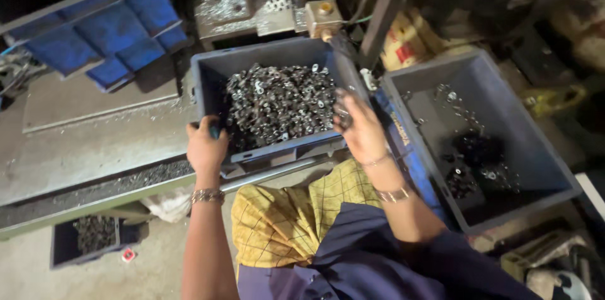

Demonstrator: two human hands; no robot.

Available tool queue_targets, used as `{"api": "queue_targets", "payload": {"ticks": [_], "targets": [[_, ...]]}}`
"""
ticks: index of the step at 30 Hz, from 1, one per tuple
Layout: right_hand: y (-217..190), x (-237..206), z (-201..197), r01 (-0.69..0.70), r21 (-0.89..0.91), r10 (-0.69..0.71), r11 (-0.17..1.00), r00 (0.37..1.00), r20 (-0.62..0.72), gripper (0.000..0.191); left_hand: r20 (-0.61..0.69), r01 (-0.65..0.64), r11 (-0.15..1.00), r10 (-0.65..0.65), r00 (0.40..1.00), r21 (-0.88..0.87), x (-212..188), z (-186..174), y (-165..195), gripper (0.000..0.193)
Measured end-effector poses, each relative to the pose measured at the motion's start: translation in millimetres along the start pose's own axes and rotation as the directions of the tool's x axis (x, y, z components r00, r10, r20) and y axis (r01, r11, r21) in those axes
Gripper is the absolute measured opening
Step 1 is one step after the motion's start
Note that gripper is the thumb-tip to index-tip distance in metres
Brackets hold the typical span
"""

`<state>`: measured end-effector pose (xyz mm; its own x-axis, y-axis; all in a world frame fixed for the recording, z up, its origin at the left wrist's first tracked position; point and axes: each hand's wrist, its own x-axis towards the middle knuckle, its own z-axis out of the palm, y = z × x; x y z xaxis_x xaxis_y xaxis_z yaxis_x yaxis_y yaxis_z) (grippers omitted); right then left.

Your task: The person sits at a top-facing machine and loads dark metal parts one at a time from a blue crate into the machine's fixture, operating the machine to face the parts. Machined parts accumulate in a second bin beside the crate as the cycle repeats.

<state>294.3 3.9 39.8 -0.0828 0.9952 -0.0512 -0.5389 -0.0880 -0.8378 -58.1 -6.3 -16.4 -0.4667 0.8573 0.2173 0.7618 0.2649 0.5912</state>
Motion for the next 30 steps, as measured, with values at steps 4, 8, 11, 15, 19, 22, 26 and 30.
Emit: {"api": "queue_targets", "payload": {"ticks": [4,8,11,15,19,22,26,30], "targets": [[23.9,48.4,21.3,0.316,-0.702,-0.329,0.639,0.936,0.121,0.029,-0.018,-0.028,1.000,0.028,0.999,0.011,0.2,2.3,-3.1,0.035],[52.6,61.2,15.3,0.477,-0.794,-0.377,0.377,0.862,0.338,0.038,0.021,0.011,0.999,-0.011,1.000,0.034,2.8,0.2,-2.2,0.039],[64.9,53.0,9.7,0.425,-0.866,-0.310,0.262,0.887,0.341,0.043,0.029,0.011,0.999,-0.012,0.999,0.037,4.4,-0.2,-1.4,0.040],[64.3,45.4,10.1,0.438,-0.877,-0.255,0.199,0.887,0.386,0.044,0.010,-0.005,0.999,0.004,1.000,0.038,2.4,-0.9,-2.4,0.041],[60.0,45.5,13.9,0.494,-0.848,-0.281,0.189,0.855,0.436,0.045,0.041,0.032,0.999,-0.034,0.999,0.030,3.4,-3.6,-1.1,0.043],[60.9,46.6,13.2,0.469,-0.863,-0.229,0.191,0.876,0.425,0.047,0.073,0.069,0.997,-0.071,0.995,0.029,3.3,-5.2,0.1,0.042],[64.8,49.4,8.9,0.494,-0.849,-0.258,0.186,0.858,0.443,0.048,0.054,0.049,0.998,-0.050,0.997,0.031,4.2,-5.5,0.4,0.042],[67.0,51.8,5.1,0.482,-0.854,-0.266,0.196,0.865,0.427,0.051,0.051,0.055,0.998,-0.056,0.997,0.035,4.6,-5.0,0.5,0.042]]}}
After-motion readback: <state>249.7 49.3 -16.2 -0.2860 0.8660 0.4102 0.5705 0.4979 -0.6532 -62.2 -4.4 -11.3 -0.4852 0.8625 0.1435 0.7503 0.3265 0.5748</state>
